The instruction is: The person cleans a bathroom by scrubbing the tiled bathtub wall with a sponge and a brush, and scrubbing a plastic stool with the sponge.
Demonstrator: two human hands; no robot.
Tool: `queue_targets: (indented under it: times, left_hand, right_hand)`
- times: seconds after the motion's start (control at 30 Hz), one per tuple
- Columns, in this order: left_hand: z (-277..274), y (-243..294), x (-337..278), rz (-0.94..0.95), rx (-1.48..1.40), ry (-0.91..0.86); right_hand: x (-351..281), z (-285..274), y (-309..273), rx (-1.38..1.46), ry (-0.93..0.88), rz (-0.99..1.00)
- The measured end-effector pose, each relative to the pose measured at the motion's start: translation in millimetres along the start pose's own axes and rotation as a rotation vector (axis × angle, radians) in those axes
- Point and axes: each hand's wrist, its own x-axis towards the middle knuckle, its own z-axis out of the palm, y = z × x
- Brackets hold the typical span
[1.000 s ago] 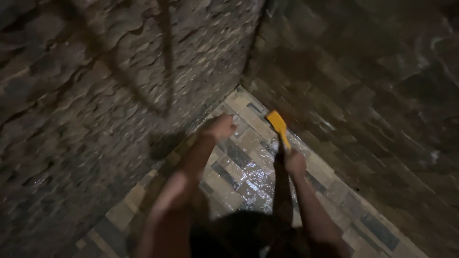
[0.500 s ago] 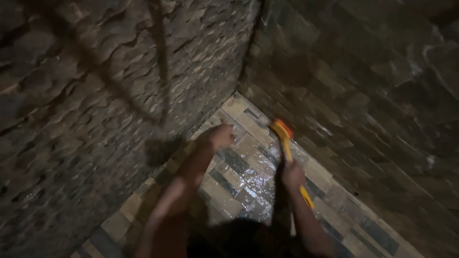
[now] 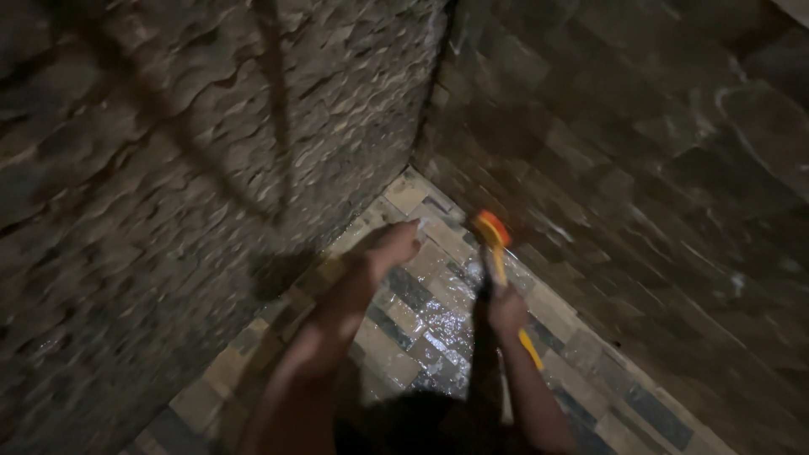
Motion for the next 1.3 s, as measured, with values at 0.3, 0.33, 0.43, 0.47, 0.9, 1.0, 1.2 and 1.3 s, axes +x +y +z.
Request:
queue_targets:
  times: [0.3, 0.33, 0.43, 0.47, 0.9, 1.0, 1.2, 1.3]
  left_hand:
    - [1, 1, -8, -0.017, -0.042, -0.035]
    - [2, 0, -6, -0.008, -0.083, -0.009]
    - [0, 1, -1, 0.045, -0.068, 0.031]
    - [0, 1, -4, 0.062, -0.044, 0.034]
    - [13, 6, 13, 0.041, -0.019, 0.029]
    - [-3, 24, -4, 0.043, -0.015, -0.015]
    - [6, 31, 5, 0.068, -0.021, -0.041]
    - [20, 27, 16, 0.121, 0.015, -0.028]
  right_hand:
    - [68, 46, -89, -0.006, -0.017, -0.096]
    - [69, 47, -91, 0.015, -0.001, -0.101]
    - [40, 24, -49, 0.072, 0.055, -0.036]
    - [16, 10, -22, 0.077, 0.04, 0.043]
    - [31, 15, -78, 0.21, 0.271, -0.134]
    - [-24, -21, -30, 0.209, 0.079, 0.24]
    - [13, -27, -76, 0.269, 0.106, 0.121]
    - [32, -13, -99, 0.32, 0.127, 0.019]
